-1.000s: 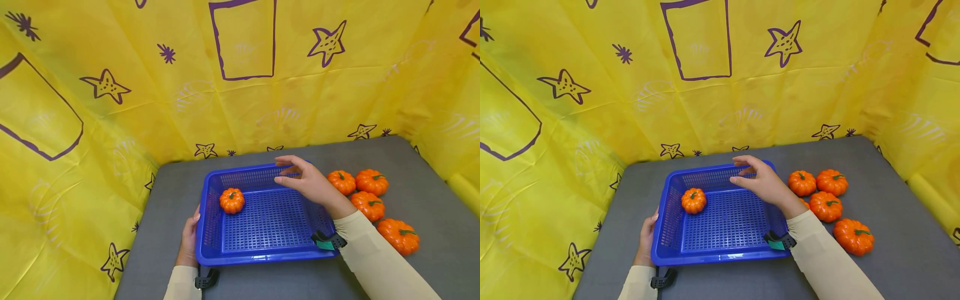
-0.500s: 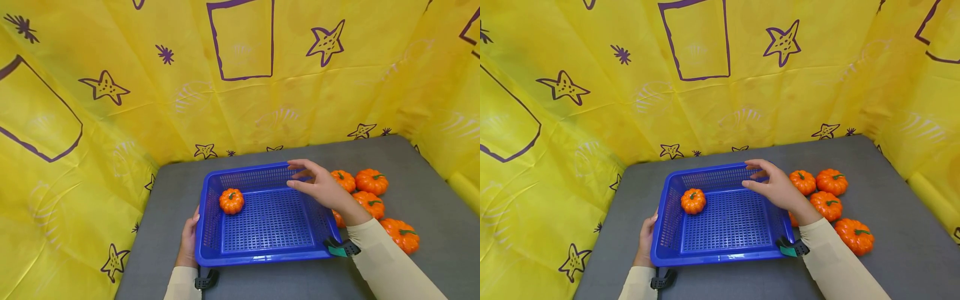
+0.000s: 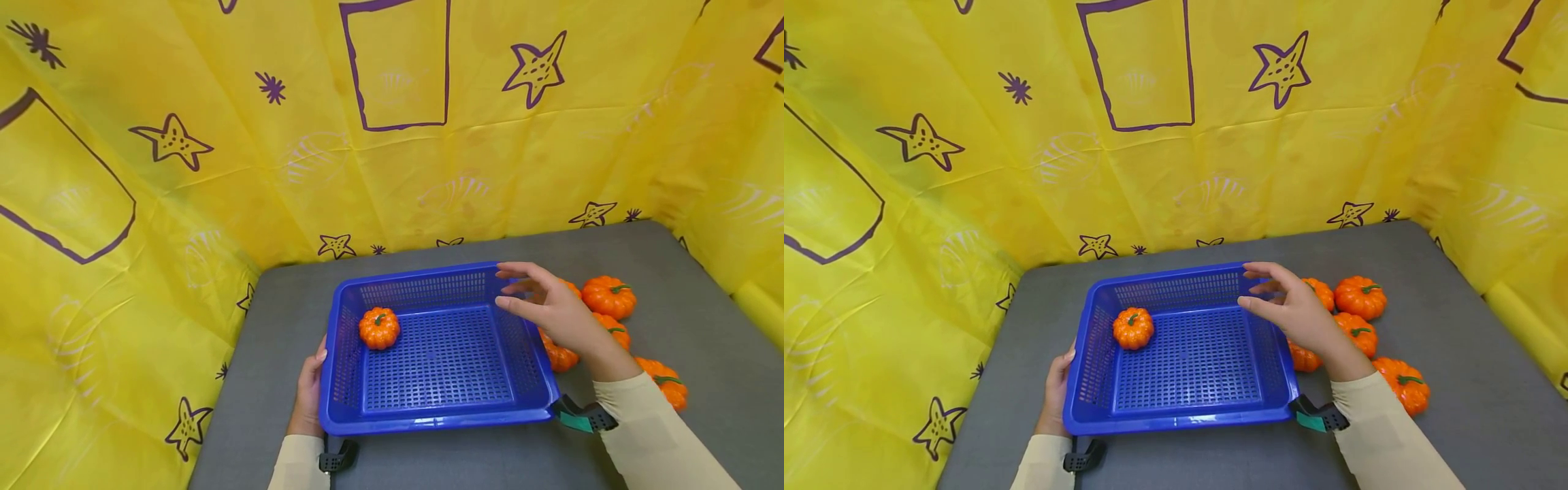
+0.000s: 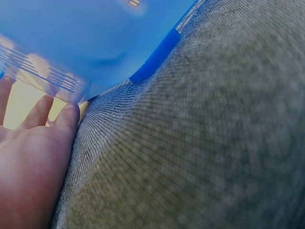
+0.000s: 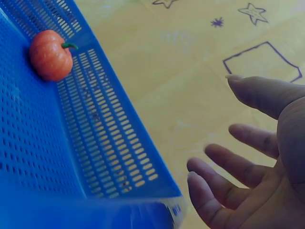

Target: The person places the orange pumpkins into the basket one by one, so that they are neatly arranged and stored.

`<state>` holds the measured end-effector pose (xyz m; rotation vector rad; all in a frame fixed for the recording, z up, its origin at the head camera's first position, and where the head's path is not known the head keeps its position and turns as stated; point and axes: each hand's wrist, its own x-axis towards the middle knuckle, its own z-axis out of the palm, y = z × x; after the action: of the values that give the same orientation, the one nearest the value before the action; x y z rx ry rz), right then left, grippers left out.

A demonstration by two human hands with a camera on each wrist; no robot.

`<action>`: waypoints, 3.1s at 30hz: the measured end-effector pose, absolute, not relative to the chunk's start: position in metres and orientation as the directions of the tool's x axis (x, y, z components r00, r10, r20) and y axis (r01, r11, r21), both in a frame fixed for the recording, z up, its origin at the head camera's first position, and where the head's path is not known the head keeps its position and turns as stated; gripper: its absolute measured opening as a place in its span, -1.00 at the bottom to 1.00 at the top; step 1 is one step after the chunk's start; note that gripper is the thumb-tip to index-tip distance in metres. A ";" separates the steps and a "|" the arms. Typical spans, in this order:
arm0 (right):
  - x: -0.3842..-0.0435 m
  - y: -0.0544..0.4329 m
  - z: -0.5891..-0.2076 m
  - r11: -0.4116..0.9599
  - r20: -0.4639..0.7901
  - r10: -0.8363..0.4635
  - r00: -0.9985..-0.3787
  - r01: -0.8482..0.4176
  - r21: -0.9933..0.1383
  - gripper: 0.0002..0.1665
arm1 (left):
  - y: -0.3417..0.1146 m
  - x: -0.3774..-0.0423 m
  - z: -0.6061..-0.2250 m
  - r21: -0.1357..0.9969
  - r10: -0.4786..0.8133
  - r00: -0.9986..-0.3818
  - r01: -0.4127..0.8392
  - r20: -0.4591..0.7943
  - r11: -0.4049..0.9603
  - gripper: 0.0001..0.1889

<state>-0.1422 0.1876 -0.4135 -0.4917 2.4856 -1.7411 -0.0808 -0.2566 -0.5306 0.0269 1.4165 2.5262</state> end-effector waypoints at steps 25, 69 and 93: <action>-0.108 0.244 -0.422 0.382 0.134 -0.162 -0.978 -0.187 -0.905 -0.31 | -0.256 -0.081 -0.531 0.847 0.242 -0.967 -0.188 -0.072 -0.497 -0.31; -0.041 0.361 -0.495 0.462 0.100 0.095 -0.990 -0.045 -0.886 -0.34 | -0.256 -0.084 -0.535 0.834 0.229 -0.970 -0.194 -0.084 -0.516 -0.30; -0.031 0.362 -0.516 0.569 -0.011 0.048 -0.999 0.037 -0.821 -0.43 | -0.255 -0.083 -0.534 0.842 0.228 -0.971 -0.180 -0.070 -0.508 -0.30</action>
<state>-0.0311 0.3623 -0.5161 0.0751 2.7934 -1.4617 -0.0828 -0.2555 -0.5335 0.0728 1.4104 2.5404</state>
